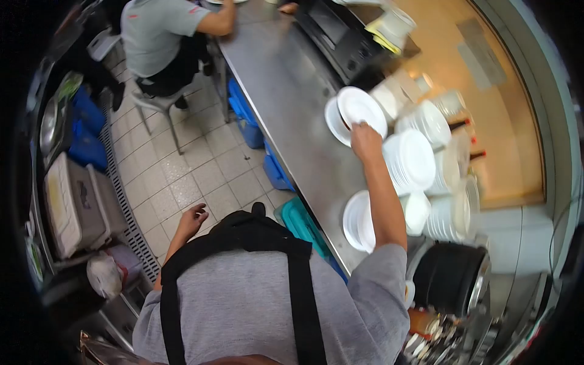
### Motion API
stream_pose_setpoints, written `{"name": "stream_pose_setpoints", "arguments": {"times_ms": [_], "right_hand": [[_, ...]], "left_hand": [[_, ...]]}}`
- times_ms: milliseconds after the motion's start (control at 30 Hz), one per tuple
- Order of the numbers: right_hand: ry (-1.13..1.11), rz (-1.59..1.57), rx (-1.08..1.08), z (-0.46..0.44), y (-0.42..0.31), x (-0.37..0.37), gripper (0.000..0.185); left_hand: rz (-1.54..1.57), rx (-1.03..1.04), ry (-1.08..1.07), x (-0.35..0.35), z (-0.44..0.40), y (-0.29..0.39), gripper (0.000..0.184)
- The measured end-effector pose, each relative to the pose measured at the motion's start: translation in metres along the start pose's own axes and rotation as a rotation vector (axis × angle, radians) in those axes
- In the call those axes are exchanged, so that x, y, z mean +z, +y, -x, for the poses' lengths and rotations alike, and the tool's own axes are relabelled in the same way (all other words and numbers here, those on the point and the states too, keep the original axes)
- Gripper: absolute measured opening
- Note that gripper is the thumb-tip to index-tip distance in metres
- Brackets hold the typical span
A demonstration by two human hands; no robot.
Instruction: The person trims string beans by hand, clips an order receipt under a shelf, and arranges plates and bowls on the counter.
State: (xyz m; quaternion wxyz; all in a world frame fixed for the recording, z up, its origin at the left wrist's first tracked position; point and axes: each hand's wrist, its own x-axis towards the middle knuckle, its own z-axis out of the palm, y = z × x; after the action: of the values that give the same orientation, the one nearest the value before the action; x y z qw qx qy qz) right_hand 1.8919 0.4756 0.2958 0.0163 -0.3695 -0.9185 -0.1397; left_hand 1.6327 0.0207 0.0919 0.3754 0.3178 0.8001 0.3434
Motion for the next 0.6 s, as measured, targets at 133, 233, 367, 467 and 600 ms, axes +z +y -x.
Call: {"name": "stream_pose_setpoints", "arguments": {"times_ms": [133, 233, 367, 467, 600], "right_hand": [[0.078, -0.01, -0.132, -0.003, 0.007, 0.026, 0.029], [-0.305, 0.161, 0.036, -0.017, -0.012, -0.015, 0.034], [0.011, -0.086, -0.294, -0.056, -0.052, -0.056, 0.036], [-0.039, -0.283, -0.548, -0.098, -0.108, -0.072, 0.035], [-0.274, -0.29, -0.824, -0.112, -0.227, -0.071, 0.035]], "left_hand": [[-0.017, -0.092, 0.0, 0.003, 0.003, -0.003, 0.045], [-0.146, -0.129, 0.028, -0.002, 0.01, -0.002, 0.049], [-0.279, -0.186, 0.06, -0.008, 0.0, 0.0, 0.049], [-0.282, -0.24, 0.055, -0.021, -0.006, 0.02, 0.049], [-0.233, -0.237, 0.206, -0.03, 0.002, 0.004, 0.049]]}}
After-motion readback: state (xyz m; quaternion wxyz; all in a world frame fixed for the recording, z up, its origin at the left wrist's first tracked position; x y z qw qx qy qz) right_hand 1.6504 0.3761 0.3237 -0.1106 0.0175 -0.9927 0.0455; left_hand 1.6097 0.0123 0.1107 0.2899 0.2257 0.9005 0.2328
